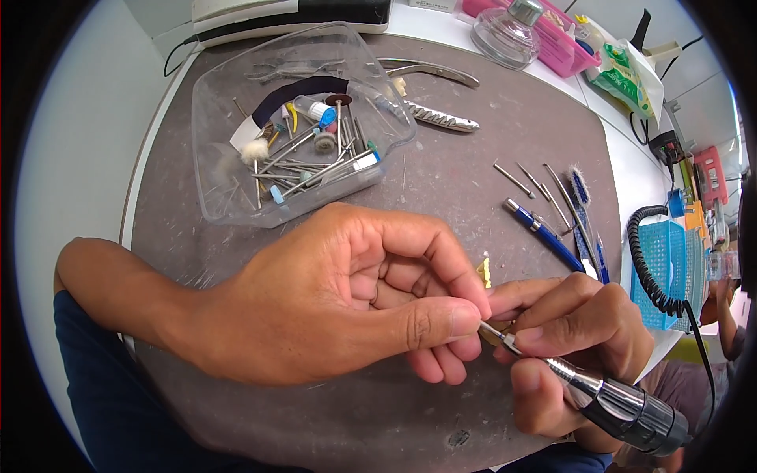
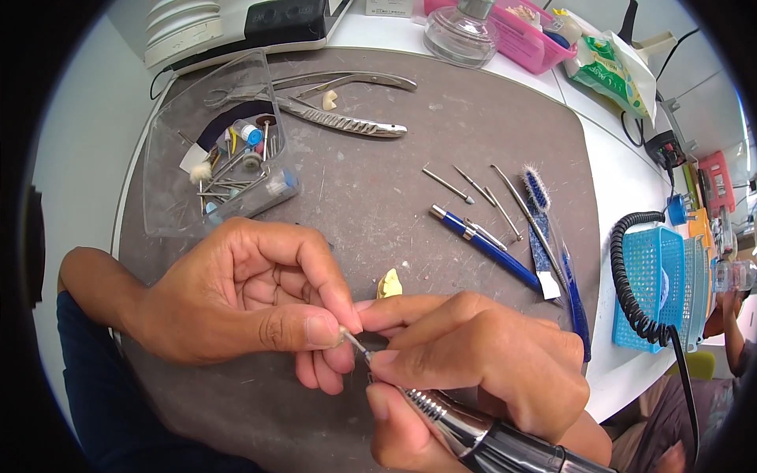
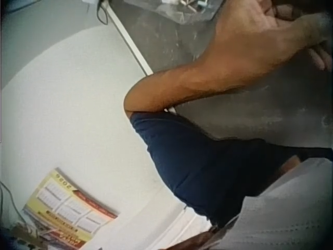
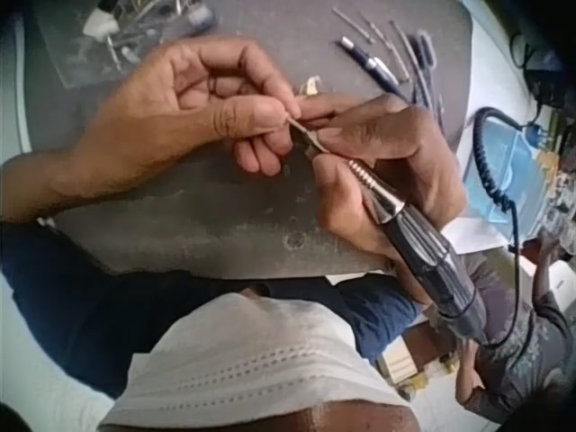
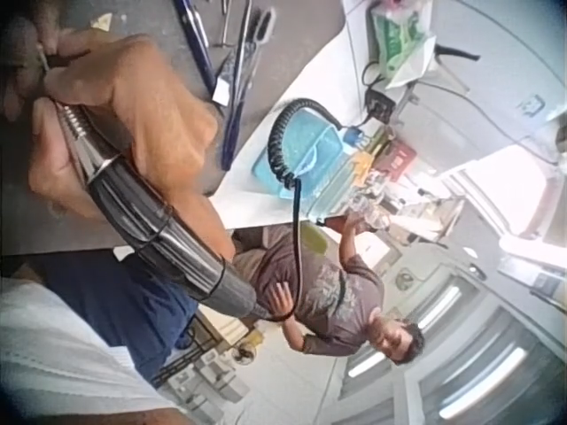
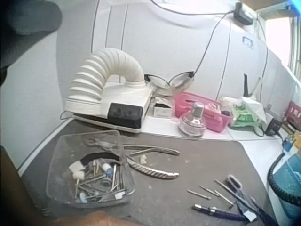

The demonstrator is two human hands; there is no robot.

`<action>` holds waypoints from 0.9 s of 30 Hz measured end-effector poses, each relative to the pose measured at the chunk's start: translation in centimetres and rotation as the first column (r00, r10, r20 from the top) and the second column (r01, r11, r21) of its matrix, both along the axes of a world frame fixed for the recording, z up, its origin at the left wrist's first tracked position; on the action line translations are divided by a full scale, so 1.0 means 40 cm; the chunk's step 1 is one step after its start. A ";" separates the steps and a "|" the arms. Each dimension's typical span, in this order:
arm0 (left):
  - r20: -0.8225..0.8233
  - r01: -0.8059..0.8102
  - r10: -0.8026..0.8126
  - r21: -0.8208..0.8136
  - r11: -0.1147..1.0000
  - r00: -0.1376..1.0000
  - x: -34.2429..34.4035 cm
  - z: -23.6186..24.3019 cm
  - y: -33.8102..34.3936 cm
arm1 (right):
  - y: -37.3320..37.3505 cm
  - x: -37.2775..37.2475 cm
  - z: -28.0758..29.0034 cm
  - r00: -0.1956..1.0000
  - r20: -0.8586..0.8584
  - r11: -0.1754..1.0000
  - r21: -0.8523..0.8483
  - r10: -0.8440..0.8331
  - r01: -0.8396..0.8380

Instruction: Refining and adjusting a dental prosthesis model using hand tools on a laboratory bench.

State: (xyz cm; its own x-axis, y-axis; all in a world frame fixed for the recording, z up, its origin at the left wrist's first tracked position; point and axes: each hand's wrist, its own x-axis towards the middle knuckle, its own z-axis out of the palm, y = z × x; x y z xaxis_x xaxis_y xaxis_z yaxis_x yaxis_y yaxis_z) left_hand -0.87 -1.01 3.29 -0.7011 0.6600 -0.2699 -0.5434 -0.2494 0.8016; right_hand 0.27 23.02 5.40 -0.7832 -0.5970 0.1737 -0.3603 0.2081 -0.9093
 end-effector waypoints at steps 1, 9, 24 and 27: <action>0.003 -0.003 0.003 -0.005 1.000 1.000 0.000 -0.002 -0.002 | 0.002 -0.006 -0.007 1.000 -0.015 1.000 0.021 0.014 -0.014; -0.037 0.015 -0.015 0.005 1.000 0.999 -0.001 0.001 0.001 | -0.002 -0.005 0.002 0.991 -0.129 0.998 0.068 0.026 -0.017; -0.032 0.008 -0.008 0.011 1.000 0.999 0.000 -0.004 0.002 | -0.003 -0.010 -0.004 0.996 -0.085 1.000 0.031 0.008 -0.005; -0.026 0.000 0.001 0.014 1.000 1.000 0.000 -0.005 0.000 | -0.010 -0.014 -0.012 0.993 -0.113 1.000 -0.011 0.024 -0.026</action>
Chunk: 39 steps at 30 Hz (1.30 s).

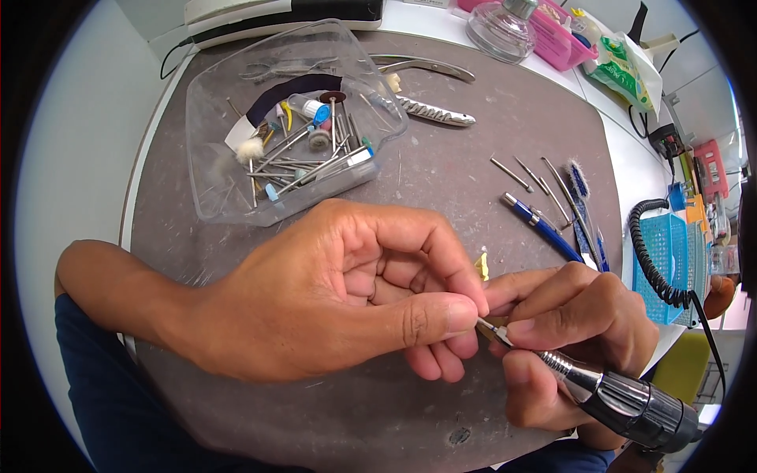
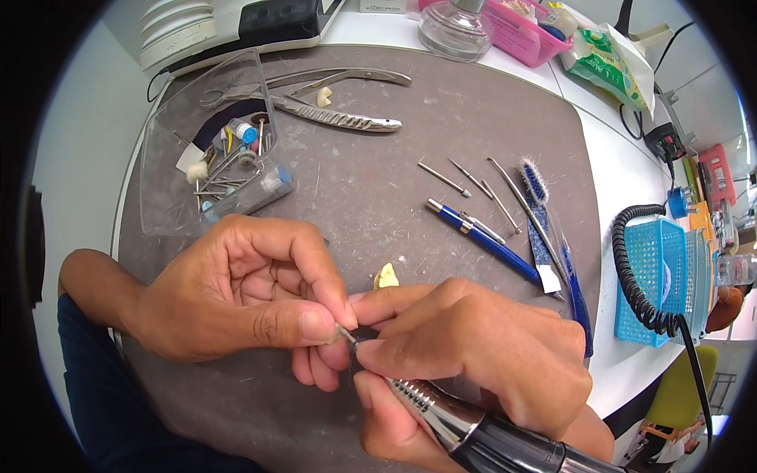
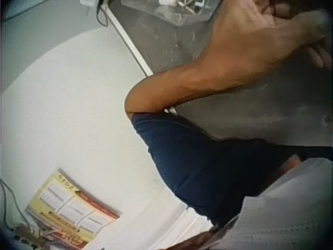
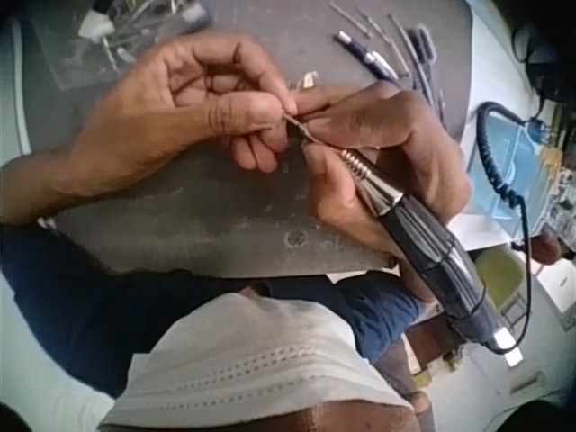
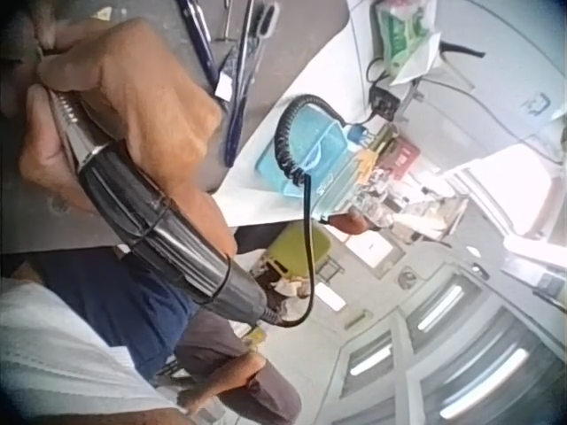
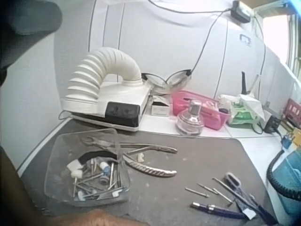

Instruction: Refining and adjusting a dental prosthesis model using hand tools on a laboratory bench.

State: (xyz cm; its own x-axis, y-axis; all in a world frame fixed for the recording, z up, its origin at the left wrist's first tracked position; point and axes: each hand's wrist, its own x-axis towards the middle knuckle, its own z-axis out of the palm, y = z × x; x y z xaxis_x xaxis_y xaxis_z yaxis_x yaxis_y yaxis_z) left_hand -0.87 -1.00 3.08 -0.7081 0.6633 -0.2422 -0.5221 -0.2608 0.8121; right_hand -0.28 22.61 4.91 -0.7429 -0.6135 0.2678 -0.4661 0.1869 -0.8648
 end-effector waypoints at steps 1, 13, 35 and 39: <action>0.002 -0.003 0.003 -0.004 1.000 1.000 0.001 0.000 -0.001 | -0.002 0.002 -0.001 1.000 0.010 1.000 -0.006 -0.011 0.011; 0.002 0.021 -0.021 -0.020 1.000 1.000 -0.001 0.008 0.001 | -0.001 0.022 0.015 0.997 0.033 0.998 0.008 -0.067 0.066; 0.009 0.023 -0.023 -0.018 1.000 1.000 -0.003 0.005 -0.003 | -0.001 0.020 -0.003 0.995 0.047 0.994 -0.062 -0.089 0.092; 0.011 0.027 -0.027 -0.014 1.000 1.000 -0.004 0.006 0.001 | -0.005 0.038 0.009 0.969 0.162 0.974 -0.100 -0.184 0.202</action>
